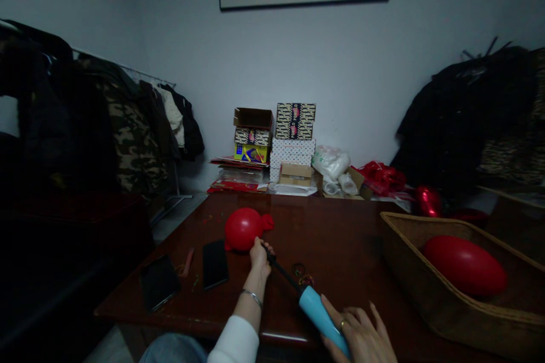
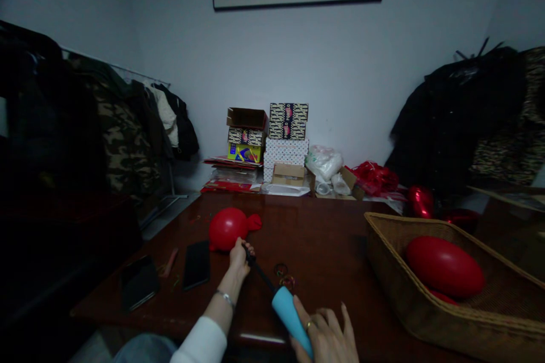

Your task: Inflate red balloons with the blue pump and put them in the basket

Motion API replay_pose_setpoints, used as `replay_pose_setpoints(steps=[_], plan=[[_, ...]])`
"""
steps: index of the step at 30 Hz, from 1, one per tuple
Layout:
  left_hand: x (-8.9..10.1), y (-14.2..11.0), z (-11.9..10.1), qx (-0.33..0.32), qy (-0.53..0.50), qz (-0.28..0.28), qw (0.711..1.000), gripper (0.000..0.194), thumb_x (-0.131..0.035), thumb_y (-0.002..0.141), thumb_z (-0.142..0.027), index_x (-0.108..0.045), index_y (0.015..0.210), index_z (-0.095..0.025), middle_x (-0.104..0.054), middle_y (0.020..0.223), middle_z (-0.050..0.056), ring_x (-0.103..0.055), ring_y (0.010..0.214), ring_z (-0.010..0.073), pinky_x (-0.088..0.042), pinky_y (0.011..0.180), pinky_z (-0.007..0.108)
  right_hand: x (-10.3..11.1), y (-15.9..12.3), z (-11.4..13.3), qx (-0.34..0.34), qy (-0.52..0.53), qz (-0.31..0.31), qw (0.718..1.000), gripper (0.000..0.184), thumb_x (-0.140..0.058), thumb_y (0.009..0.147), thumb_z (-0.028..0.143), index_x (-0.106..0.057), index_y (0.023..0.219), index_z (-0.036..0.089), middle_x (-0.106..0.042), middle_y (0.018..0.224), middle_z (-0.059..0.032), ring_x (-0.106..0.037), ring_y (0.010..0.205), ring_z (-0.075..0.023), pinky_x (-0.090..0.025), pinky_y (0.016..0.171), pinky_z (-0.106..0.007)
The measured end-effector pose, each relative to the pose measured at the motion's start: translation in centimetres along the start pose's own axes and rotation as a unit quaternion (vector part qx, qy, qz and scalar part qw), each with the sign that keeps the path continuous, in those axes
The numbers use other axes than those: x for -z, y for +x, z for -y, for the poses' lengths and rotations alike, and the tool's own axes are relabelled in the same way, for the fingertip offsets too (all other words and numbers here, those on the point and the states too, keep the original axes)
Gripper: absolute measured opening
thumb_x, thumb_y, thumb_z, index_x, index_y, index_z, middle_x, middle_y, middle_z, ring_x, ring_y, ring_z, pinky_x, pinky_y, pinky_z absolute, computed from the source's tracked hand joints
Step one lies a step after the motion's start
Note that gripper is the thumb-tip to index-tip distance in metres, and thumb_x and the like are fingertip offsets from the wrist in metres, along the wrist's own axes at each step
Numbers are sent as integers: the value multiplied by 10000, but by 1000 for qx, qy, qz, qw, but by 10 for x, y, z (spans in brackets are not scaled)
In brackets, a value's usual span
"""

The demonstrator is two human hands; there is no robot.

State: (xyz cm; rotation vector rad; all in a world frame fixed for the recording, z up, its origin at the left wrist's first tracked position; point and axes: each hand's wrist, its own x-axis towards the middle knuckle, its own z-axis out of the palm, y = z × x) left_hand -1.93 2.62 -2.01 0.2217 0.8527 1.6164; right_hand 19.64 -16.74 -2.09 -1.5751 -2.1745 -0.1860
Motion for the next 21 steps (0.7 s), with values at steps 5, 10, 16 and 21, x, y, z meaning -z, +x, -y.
replay_pose_setpoints(steps=[5,10,16,21], plan=[[-2,-3,3,-11,7,1,1000,323,-531,799,-439,-386,645,-195,-400,465,-66,-392,349,65,-308,371,183,5,11,11,-14,4,11,1000,510,-539,792,449,-424,1285,388,-671,937,6,-571,931,-242,-179,973,-587],[-6,-15,10,-3,15,15,1000,287,-475,840,-393,-393,653,-192,-406,463,-62,-381,344,66,-295,367,185,10,34,33,-39,-6,25,999,487,-531,799,398,-460,1275,327,-666,908,-15,-555,922,-234,-153,994,-566],[-11,-29,19,17,22,19,999,310,-522,809,-434,-395,655,-196,-412,461,-60,-397,352,74,-324,384,198,11,59,53,-59,-31,41,997,486,-501,805,322,-455,1288,288,-666,961,-37,-549,926,-243,-188,992,-534],[-8,-27,22,21,22,30,999,344,-541,789,-468,-392,644,-194,-420,468,-56,-392,355,69,-329,389,198,10,63,58,-66,-26,50,996,494,-497,803,296,-447,1294,284,-667,975,-37,-550,943,-249,-191,988,-542]])
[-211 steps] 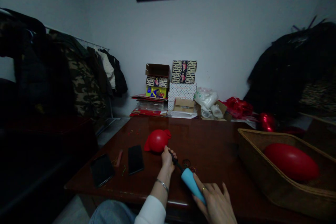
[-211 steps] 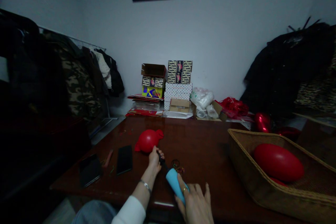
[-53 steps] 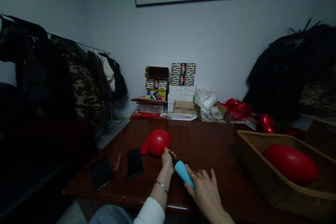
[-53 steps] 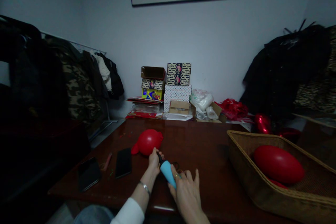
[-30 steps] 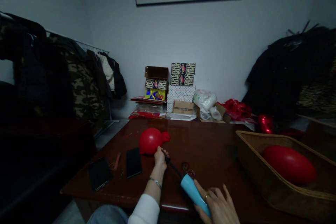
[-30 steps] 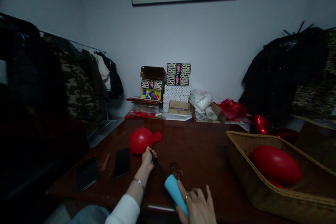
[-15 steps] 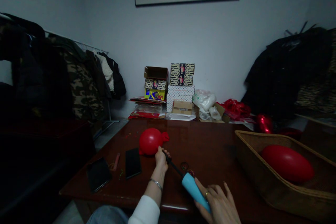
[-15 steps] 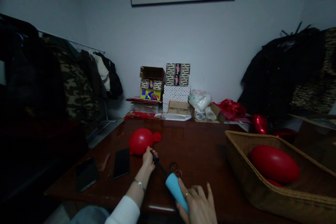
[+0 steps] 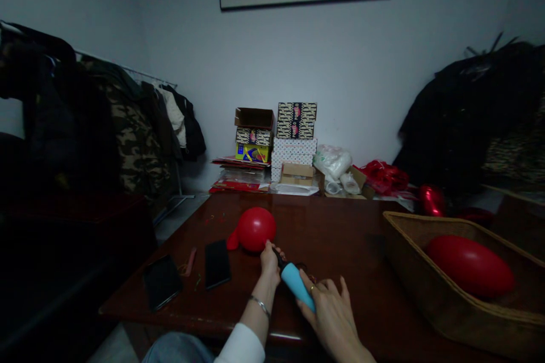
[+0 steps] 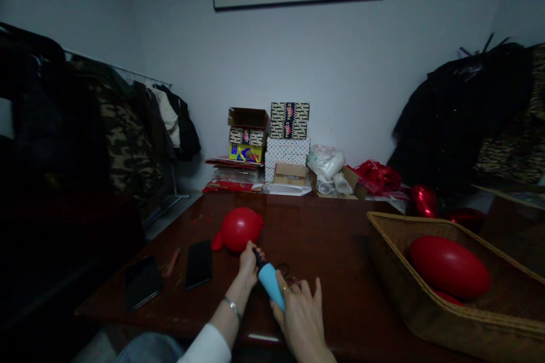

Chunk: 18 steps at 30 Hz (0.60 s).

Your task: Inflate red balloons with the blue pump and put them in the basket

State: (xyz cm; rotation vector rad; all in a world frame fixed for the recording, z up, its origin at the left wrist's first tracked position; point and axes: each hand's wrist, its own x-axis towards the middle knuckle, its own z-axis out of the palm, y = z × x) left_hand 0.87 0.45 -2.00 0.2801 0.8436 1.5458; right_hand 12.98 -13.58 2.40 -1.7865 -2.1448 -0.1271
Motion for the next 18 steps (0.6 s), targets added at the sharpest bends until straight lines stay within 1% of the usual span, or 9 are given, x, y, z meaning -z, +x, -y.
replay_pose_setpoints(steps=[5,10,14,18], plan=[[3,3,1,5,5,-8,1000,332,-513,811,-453,-385,643,-196,-411,462,-59,-381,348,68,-313,379,193,-2,-4,0,-3,0,-7,1000,494,-502,802,296,-453,1292,259,-672,970,-46,-550,952,-254,-177,993,-544],[3,5,4,3,14,-15,1000,318,-503,818,-437,-389,647,-194,-403,457,-62,-379,344,69,-299,366,189,-9,-12,-6,8,6,-15,1000,499,-512,808,327,-441,1299,274,-676,908,-27,-554,933,-252,-150,1002,-550],[5,11,0,-11,12,-21,1000,304,-511,814,-427,-393,659,-193,-403,463,-66,-370,337,64,-285,358,181,-14,-22,-18,22,16,-20,999,516,-514,815,380,-419,1313,282,-671,877,-17,-555,916,-246,-143,996,-564],[9,18,-10,-24,9,-26,999,277,-490,832,-385,-387,661,-193,-407,463,-66,-375,337,64,-285,359,178,-20,-36,-37,53,23,-34,998,528,-523,811,415,-405,1315,312,-672,886,-8,-566,898,-233,-156,986,-567]])
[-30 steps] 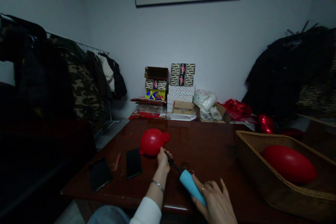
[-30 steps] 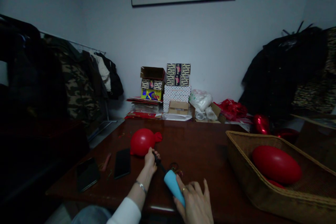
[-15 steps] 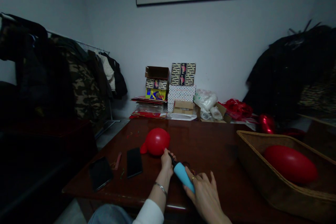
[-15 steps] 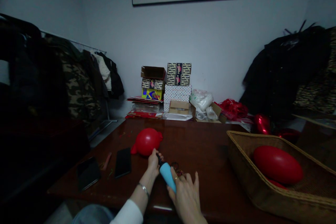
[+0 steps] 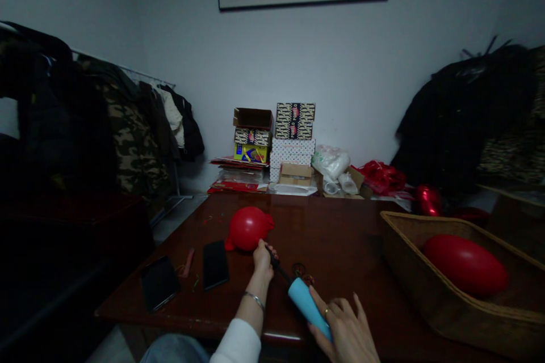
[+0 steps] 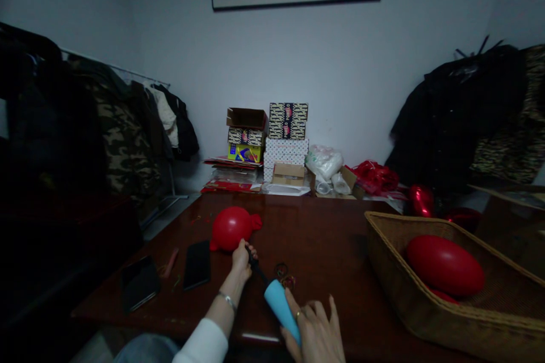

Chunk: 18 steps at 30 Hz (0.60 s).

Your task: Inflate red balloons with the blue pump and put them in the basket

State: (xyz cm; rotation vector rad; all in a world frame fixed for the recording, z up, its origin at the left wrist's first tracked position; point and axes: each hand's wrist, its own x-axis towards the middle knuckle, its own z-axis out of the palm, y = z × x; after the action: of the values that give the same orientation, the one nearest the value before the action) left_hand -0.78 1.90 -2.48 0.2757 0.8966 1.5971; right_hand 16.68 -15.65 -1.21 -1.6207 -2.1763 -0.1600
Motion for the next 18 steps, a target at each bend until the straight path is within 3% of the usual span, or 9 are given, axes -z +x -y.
replay_pose_setpoints(steps=[7,11,18], plan=[[2,12,-12,-10,-3,-6,1000,246,-455,852,-331,-389,661,-190,-396,456,-68,-384,341,69,-298,365,182,-3,-23,-31,60,-26,-53,996,578,-560,778,441,-369,1319,374,-676,865,40,-603,845,-221,-244,929,-531],[-2,9,-11,-7,-8,0,1000,260,-471,846,-348,-388,657,-189,-394,461,-66,-385,347,66,-298,369,180,-5,-29,-40,65,-32,-68,995,611,-548,781,468,-320,1342,389,-682,853,52,-607,844,-235,-231,919,-550],[-9,-5,-4,1,-12,13,1000,266,-458,856,-365,-390,667,-190,-407,473,-61,-386,354,66,-304,377,179,2,-18,-26,10,-4,-33,999,531,-534,795,462,-392,1302,392,-676,900,33,-599,874,-225,-223,949,-556]])
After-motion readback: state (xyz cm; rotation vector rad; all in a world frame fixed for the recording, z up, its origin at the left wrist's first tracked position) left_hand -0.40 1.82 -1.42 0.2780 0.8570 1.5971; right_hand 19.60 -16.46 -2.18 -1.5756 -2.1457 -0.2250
